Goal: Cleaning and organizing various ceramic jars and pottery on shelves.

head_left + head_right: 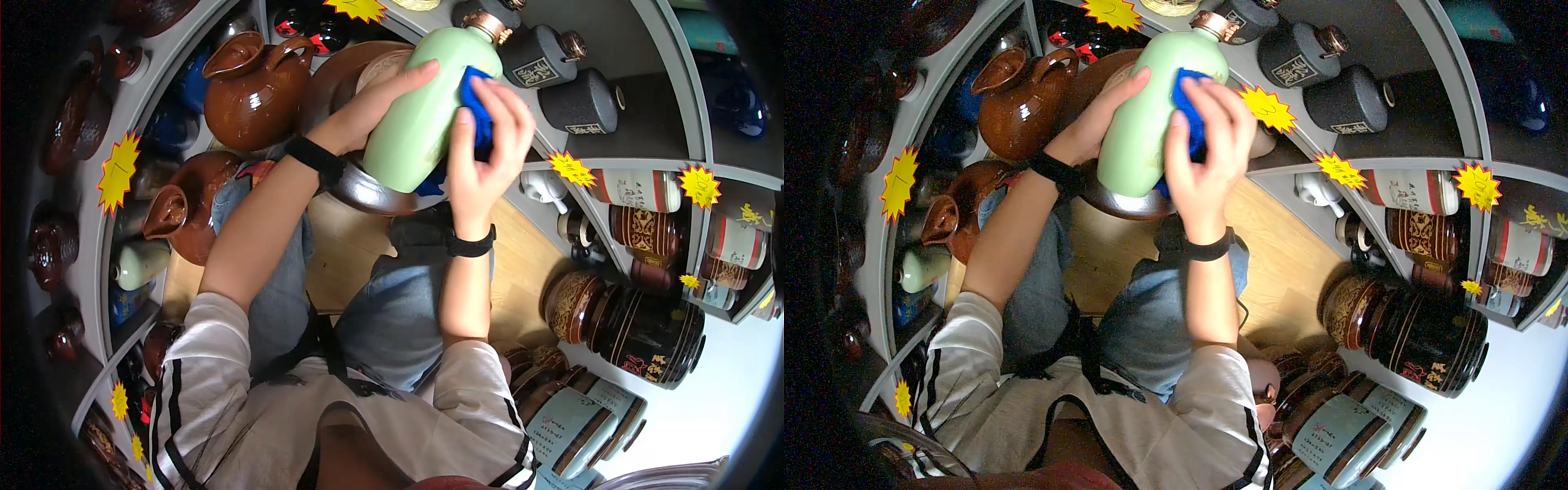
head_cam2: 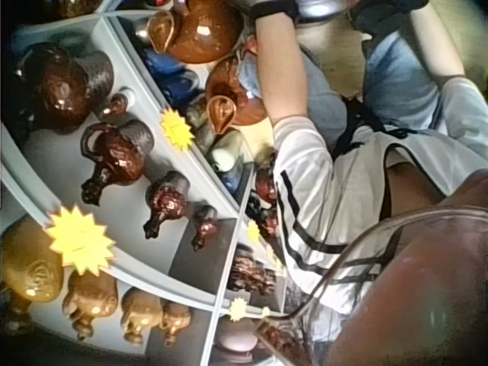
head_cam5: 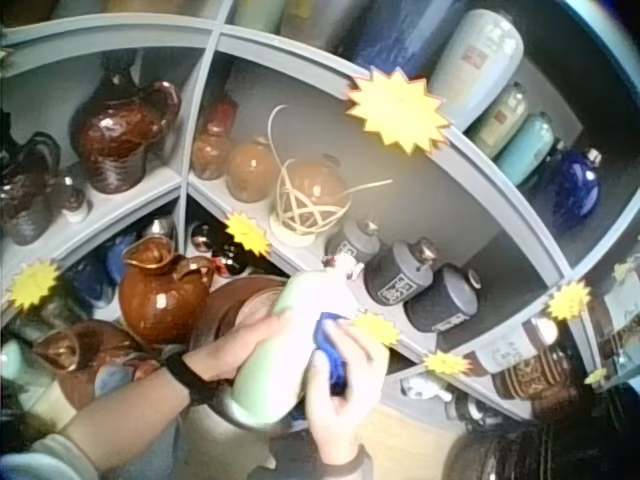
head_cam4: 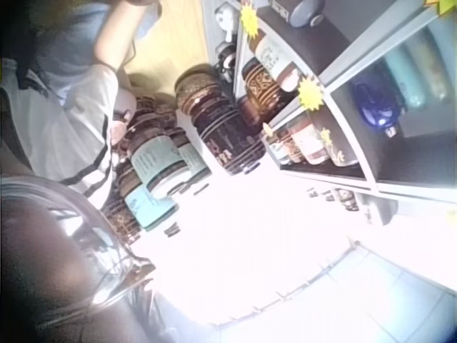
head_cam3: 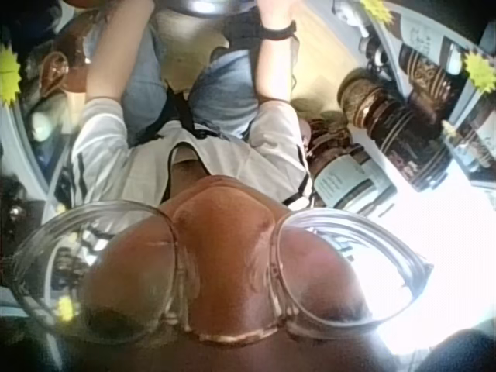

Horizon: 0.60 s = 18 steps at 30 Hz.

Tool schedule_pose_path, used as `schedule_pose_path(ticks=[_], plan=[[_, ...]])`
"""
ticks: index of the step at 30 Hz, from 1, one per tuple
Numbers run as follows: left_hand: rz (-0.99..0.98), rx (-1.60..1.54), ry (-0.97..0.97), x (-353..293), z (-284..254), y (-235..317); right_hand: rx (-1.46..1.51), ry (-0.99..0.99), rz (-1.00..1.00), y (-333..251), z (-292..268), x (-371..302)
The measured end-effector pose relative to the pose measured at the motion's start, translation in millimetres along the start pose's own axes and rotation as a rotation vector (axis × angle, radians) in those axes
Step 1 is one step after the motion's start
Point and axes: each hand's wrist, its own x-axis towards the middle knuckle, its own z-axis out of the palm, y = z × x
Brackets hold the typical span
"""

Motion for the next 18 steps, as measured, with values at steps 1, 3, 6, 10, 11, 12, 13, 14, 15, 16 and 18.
schedule_pose_path(ticks=[1,3,6,10,11,12,13,14,15,16,18], plan=[[0.076,0.016,0.039,2,0,-2,-0.022,-0.044,-0.043,-2,2,-2],[0.083,0.004,0.074,6,-10,-5,-0.057,-0.105,-0.154,-9,10,-3],[0.054,-0.067,0.092,6,-9,1,-0.101,-0.303,-0.214,-26,10,-8],[0.061,-0.152,0.173,5,-6,9,-0.082,-0.564,-0.289,-35,6,-11],[0.088,-0.121,0.205,3,-5,12,-0.038,-0.563,-0.312,-32,7,-12],[0.116,-0.091,0.236,2,-4,14,-0.04,-0.56,-0.311,-30,6,-12],[0.133,-0.08,0.261,3,-5,15,0.07,-0.604,-0.276,-27,3,-11],[0.132,-0.077,0.262,2,-5,16,0.185,-0.647,-0.241,-25,0,-10],[0.145,-0.066,0.268,1,-5,18,0.186,-0.646,-0.241,-21,-2,-8],[0.156,-0.055,0.275,1,-6,19,0.404,-0.642,-0.171,-17,-5,-5],[0.143,-0.086,0.254,3,-14,17,0.69,-0.632,-0.068,-7,-14,2]])
